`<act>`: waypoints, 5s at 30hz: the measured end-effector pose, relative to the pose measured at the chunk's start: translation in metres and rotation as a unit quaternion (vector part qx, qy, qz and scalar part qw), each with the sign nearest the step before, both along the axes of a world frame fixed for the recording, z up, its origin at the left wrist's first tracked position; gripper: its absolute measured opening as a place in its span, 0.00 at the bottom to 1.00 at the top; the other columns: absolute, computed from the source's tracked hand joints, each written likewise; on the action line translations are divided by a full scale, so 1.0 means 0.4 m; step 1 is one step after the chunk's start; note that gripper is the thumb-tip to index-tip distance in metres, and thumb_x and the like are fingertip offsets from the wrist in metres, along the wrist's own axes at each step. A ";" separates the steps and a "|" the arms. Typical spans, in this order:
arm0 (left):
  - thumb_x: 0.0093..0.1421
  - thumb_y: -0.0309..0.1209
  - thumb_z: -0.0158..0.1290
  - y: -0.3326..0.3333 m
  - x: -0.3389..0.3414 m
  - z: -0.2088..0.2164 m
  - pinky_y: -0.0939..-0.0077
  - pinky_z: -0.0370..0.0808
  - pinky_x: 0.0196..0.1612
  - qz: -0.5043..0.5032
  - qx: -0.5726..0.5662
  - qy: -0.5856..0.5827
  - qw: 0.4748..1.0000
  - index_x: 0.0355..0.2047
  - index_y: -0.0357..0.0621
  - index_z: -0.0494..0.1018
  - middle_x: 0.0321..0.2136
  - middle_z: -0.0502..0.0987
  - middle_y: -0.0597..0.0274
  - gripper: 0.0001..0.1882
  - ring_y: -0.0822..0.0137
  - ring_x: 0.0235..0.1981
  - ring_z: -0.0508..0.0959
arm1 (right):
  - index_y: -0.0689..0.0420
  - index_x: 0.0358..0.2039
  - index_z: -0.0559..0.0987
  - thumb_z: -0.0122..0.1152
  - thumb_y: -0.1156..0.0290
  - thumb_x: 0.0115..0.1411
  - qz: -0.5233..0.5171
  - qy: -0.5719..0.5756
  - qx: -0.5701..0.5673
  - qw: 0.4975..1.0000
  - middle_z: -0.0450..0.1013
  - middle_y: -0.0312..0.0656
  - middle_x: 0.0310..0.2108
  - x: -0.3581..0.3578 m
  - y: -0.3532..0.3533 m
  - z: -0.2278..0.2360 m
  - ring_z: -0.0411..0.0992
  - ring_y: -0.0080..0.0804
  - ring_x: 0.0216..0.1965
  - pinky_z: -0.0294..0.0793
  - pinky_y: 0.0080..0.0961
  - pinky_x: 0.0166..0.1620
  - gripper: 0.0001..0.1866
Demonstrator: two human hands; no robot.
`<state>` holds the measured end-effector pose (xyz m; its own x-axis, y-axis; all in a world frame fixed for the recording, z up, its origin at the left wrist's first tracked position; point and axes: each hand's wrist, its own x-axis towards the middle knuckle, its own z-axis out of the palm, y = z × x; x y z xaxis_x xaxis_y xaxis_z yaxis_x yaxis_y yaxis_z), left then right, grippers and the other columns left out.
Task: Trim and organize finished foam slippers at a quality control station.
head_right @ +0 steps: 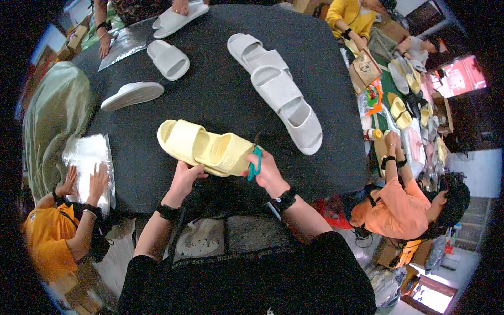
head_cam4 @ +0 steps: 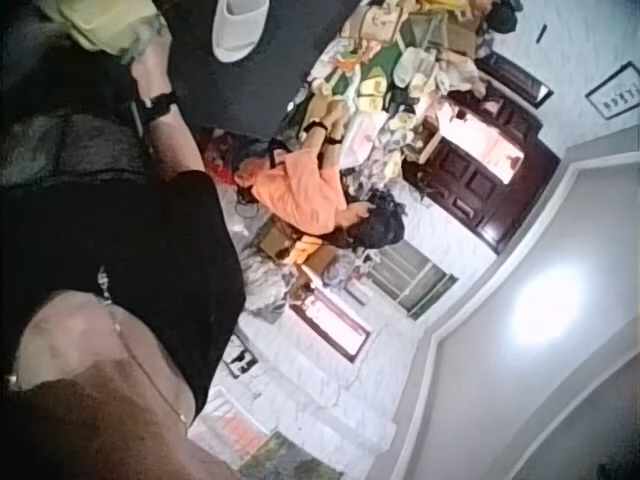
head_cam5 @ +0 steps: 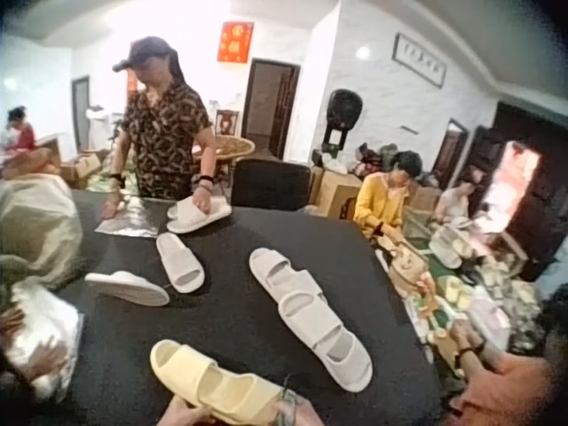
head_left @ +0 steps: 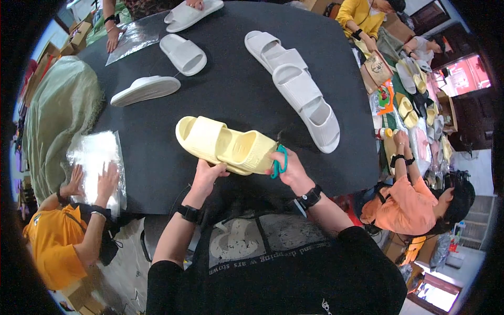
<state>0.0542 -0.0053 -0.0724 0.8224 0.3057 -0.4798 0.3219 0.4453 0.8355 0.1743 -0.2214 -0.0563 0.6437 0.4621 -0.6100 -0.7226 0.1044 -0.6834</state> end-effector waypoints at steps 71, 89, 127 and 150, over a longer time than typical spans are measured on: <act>0.53 0.26 0.53 0.025 -0.152 0.000 0.65 0.71 0.40 -0.110 0.451 0.003 0.885 0.49 0.34 0.66 0.35 0.75 0.48 0.22 0.54 0.35 0.76 | 0.58 0.45 0.73 0.66 0.61 0.48 0.392 -0.480 -0.249 0.744 0.75 0.51 0.36 -0.001 -0.003 -0.033 0.74 0.46 0.37 0.73 0.36 0.41 0.25; 0.55 0.21 0.52 0.019 -0.261 -0.060 0.79 0.70 0.43 -0.166 0.244 0.004 0.955 0.54 0.39 0.66 0.36 0.77 0.62 0.24 0.75 0.37 0.73 | 0.58 0.44 0.75 0.65 0.60 0.46 0.484 -0.440 -0.223 0.723 0.75 0.50 0.36 -0.001 0.014 -0.008 0.74 0.44 0.40 0.71 0.33 0.44 0.26; 0.56 0.30 0.51 0.183 0.013 -0.101 0.67 0.73 0.35 0.021 0.532 0.027 0.846 0.38 0.36 0.73 0.28 0.77 0.48 0.12 0.58 0.28 0.78 | 0.57 0.45 0.76 0.67 0.59 0.47 0.410 -0.380 -0.215 0.801 0.76 0.51 0.36 -0.041 -0.062 -0.015 0.75 0.44 0.39 0.72 0.33 0.42 0.26; 0.55 0.27 0.50 0.202 -0.414 0.135 0.71 0.70 0.22 -0.005 0.430 0.160 0.889 0.30 0.32 0.75 0.16 0.73 0.56 0.09 0.67 0.16 0.74 | 0.59 0.45 0.74 0.66 0.59 0.49 0.401 -0.393 -0.216 0.799 0.75 0.53 0.36 -0.057 -0.052 0.011 0.75 0.46 0.38 0.72 0.34 0.42 0.25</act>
